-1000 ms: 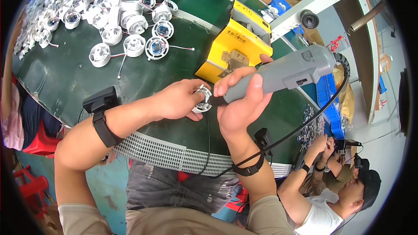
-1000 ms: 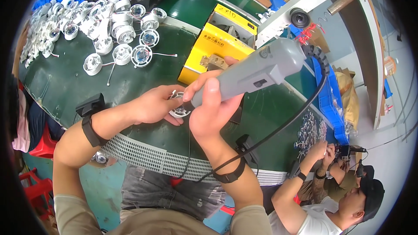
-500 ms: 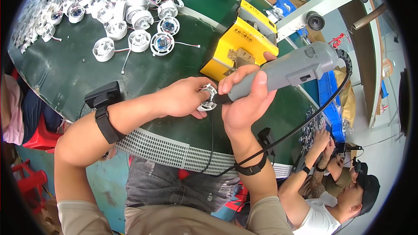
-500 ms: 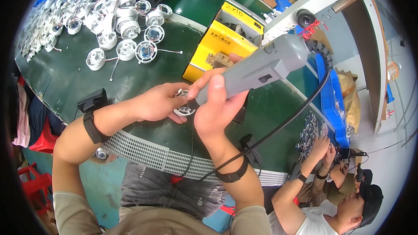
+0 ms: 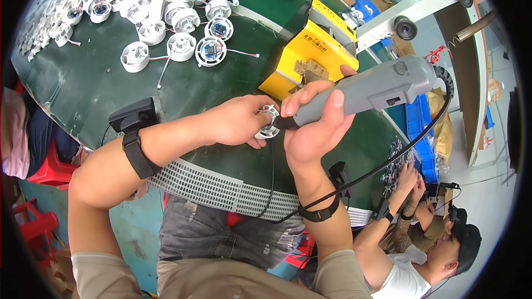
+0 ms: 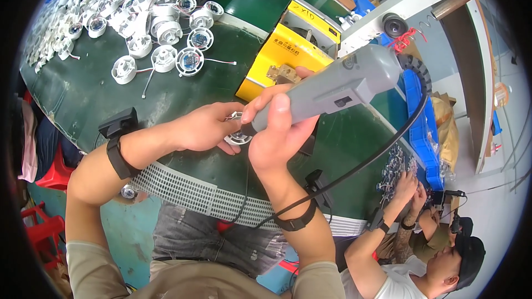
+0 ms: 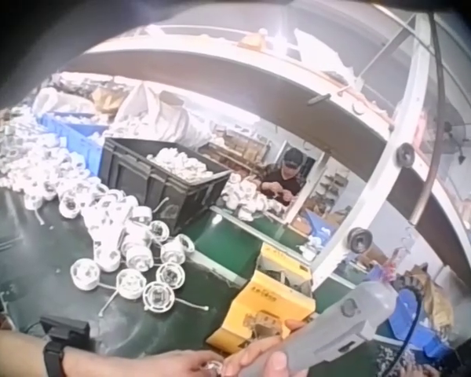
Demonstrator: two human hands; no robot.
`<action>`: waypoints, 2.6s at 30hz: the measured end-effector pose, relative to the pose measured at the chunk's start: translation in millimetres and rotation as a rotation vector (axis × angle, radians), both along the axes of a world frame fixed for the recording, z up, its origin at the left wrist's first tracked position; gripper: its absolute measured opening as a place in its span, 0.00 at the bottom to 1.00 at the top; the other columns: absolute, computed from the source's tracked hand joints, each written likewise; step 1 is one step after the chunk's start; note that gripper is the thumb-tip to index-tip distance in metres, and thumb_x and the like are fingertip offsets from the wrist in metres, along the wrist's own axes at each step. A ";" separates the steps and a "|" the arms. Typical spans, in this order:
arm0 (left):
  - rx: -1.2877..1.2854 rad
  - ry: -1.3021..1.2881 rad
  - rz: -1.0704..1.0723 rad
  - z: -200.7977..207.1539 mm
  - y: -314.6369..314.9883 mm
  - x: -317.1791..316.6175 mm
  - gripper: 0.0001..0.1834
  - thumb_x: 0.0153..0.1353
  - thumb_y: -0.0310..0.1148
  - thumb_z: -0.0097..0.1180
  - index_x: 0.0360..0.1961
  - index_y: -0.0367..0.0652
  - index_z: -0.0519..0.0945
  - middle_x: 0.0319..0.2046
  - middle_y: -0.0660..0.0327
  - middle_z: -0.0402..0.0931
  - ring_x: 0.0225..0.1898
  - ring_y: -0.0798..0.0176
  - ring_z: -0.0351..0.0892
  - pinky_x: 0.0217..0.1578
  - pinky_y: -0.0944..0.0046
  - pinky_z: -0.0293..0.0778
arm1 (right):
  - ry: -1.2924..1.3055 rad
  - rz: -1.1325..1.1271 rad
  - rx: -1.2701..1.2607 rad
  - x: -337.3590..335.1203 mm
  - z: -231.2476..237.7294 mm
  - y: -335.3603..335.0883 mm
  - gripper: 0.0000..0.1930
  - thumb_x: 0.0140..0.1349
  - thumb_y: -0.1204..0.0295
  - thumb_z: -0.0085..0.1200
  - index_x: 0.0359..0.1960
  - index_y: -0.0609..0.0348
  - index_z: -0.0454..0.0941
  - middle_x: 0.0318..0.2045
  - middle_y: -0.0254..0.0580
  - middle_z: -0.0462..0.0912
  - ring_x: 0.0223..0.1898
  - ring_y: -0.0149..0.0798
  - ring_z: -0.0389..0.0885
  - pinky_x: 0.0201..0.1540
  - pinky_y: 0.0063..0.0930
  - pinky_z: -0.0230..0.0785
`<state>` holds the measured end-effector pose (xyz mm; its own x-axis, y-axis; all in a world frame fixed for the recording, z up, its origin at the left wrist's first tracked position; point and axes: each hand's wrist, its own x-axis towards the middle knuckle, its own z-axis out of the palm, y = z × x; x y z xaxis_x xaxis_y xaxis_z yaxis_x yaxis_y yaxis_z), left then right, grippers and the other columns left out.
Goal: The person picks up a camera housing and a circuit board, inserts the board into the housing, and secures it using an electric screwdriver. They then place the assembled unit onto the conveyor belt and reach for another housing to repeat the process.
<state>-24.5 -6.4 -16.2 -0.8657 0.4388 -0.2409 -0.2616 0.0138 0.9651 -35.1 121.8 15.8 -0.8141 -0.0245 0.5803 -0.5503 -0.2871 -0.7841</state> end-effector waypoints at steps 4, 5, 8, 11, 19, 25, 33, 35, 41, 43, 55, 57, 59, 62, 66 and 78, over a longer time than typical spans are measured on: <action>-0.023 -0.009 -0.004 0.0 -0.2 -1.0 0.18 0.68 0.31 0.39 0.55 0.32 0.70 0.39 0.51 0.77 0.34 0.61 0.83 0.36 0.64 0.82 | 0.001 0.000 0.008 -0.6 -1.1 0.6 0.24 0.69 0.60 0.40 0.59 0.59 0.53 0.23 0.41 0.69 0.17 0.33 0.71 0.21 0.27 0.68; -0.020 -0.009 -0.006 -0.7 -0.1 -1.4 0.18 0.68 0.31 0.39 0.55 0.32 0.70 0.39 0.51 0.77 0.34 0.61 0.83 0.36 0.64 0.82 | 0.003 0.008 0.009 -1.3 -2.0 1.0 0.24 0.69 0.60 0.40 0.60 0.59 0.53 0.23 0.41 0.69 0.17 0.33 0.71 0.21 0.27 0.68; -0.018 -0.008 -0.008 -3.8 0.4 -2.7 0.18 0.68 0.31 0.39 0.54 0.32 0.70 0.40 0.51 0.77 0.34 0.61 0.83 0.36 0.64 0.81 | 0.010 0.025 0.013 -2.8 -4.6 1.8 0.24 0.69 0.59 0.40 0.60 0.58 0.53 0.23 0.41 0.69 0.17 0.32 0.71 0.21 0.27 0.68; -0.010 -0.010 -0.005 -5.3 0.7 -3.1 0.18 0.68 0.31 0.39 0.54 0.32 0.70 0.40 0.51 0.77 0.35 0.61 0.83 0.36 0.64 0.82 | 0.023 0.045 0.024 -3.0 -5.3 1.7 0.24 0.69 0.58 0.40 0.60 0.58 0.52 0.24 0.41 0.69 0.18 0.32 0.70 0.22 0.27 0.68; 0.007 -0.021 -0.003 -3.8 -0.2 -3.4 0.17 0.68 0.30 0.40 0.54 0.32 0.70 0.42 0.50 0.77 0.35 0.60 0.83 0.37 0.65 0.82 | 0.041 0.067 0.036 -3.2 -5.9 2.0 0.25 0.68 0.58 0.41 0.60 0.58 0.52 0.24 0.42 0.69 0.18 0.33 0.71 0.22 0.28 0.69; 0.062 -0.058 0.000 -3.3 -0.9 -5.7 0.17 0.68 0.29 0.43 0.54 0.32 0.70 0.43 0.51 0.76 0.35 0.61 0.82 0.37 0.65 0.83 | 0.082 0.042 0.085 -3.7 -5.9 4.0 0.26 0.68 0.57 0.42 0.60 0.59 0.51 0.24 0.43 0.70 0.19 0.34 0.72 0.23 0.28 0.70; 0.211 -0.078 -0.066 -9.4 -7.6 -9.3 0.17 0.69 0.30 0.44 0.56 0.32 0.67 0.47 0.52 0.72 0.44 0.61 0.78 0.40 0.63 0.84 | 0.150 0.128 0.141 -7.6 -12.4 9.1 0.32 0.68 0.50 0.40 0.60 0.62 0.50 0.24 0.43 0.71 0.20 0.35 0.75 0.26 0.28 0.72; 0.194 -0.099 -0.065 -6.2 -7.8 -8.3 0.18 0.69 0.30 0.44 0.56 0.32 0.67 0.48 0.52 0.72 0.44 0.61 0.78 0.41 0.63 0.84 | 0.136 0.126 0.138 -7.6 -12.8 10.7 0.32 0.68 0.49 0.40 0.61 0.62 0.50 0.24 0.43 0.71 0.19 0.36 0.74 0.26 0.28 0.72; 0.151 -0.150 -0.064 -1.4 -8.5 -8.4 0.17 0.69 0.30 0.43 0.55 0.33 0.67 0.48 0.53 0.71 0.43 0.60 0.78 0.42 0.62 0.84 | 0.084 0.140 0.142 -6.0 -15.9 10.7 0.36 0.66 0.44 0.41 0.61 0.63 0.49 0.23 0.43 0.71 0.19 0.35 0.74 0.26 0.29 0.73; 0.129 -0.165 -0.057 0.4 -9.4 -8.1 0.16 0.69 0.29 0.43 0.55 0.33 0.67 0.48 0.53 0.71 0.44 0.60 0.78 0.42 0.62 0.84 | 0.078 0.157 0.167 -5.9 -16.8 10.5 0.38 0.66 0.42 0.42 0.61 0.62 0.49 0.23 0.43 0.71 0.20 0.35 0.74 0.26 0.29 0.73; 0.211 -0.145 -0.083 -6.0 -8.7 -10.9 0.21 0.70 0.31 0.44 0.61 0.35 0.62 0.53 0.52 0.68 0.50 0.54 0.76 0.46 0.52 0.82 | 0.026 0.170 0.074 2.2 -28.8 10.0 0.34 0.65 0.42 0.45 0.51 0.67 0.62 0.28 0.39 0.74 0.25 0.30 0.75 0.30 0.24 0.69; 0.165 -0.140 -0.070 -10.9 -18.6 -7.8 0.23 0.69 0.29 0.43 0.64 0.37 0.59 0.58 0.50 0.65 0.56 0.50 0.72 0.46 0.47 0.81 | 0.040 0.181 0.085 -3.4 -49.7 5.3 0.25 0.65 0.58 0.53 0.54 0.64 0.63 0.30 0.37 0.77 0.28 0.28 0.77 0.31 0.25 0.72; 0.151 -0.093 -0.063 -10.8 -21.4 -6.0 0.23 0.68 0.26 0.42 0.64 0.36 0.60 0.58 0.50 0.66 0.57 0.49 0.71 0.46 0.46 0.81 | 0.056 0.104 0.106 -7.3 -57.6 -1.4 0.28 0.64 0.62 0.54 0.59 0.66 0.60 0.27 0.39 0.78 0.26 0.32 0.77 0.30 0.29 0.71; 0.149 -0.155 -0.076 -16.0 -19.8 -12.2 0.22 0.67 0.24 0.42 0.62 0.35 0.61 0.58 0.49 0.66 0.57 0.48 0.72 0.45 0.46 0.82 | 0.008 0.161 0.161 -2.9 -34.2 9.1 0.31 0.64 0.66 0.52 0.64 0.66 0.56 0.39 0.44 0.77 0.31 0.38 0.77 0.36 0.32 0.71; 0.157 -0.099 -0.074 -23.3 -13.9 -17.0 0.22 0.65 0.23 0.41 0.61 0.35 0.63 0.52 0.47 0.71 0.48 0.45 0.79 0.40 0.46 0.83 | -0.067 0.251 0.152 -11.9 -30.5 20.8 0.32 0.62 0.67 0.54 0.65 0.65 0.57 0.53 0.49 0.72 0.54 0.38 0.70 0.59 0.33 0.61; -0.552 0.271 0.364 -31.8 -66.4 -32.7 0.22 0.67 0.33 0.47 0.60 0.37 0.64 0.36 0.52 0.77 0.20 0.61 0.79 0.17 0.67 0.75 | -0.067 0.301 0.027 -31.4 -12.3 25.9 0.36 0.65 0.64 0.55 0.68 0.60 0.49 0.35 0.34 0.73 0.38 0.27 0.72 0.46 0.26 0.68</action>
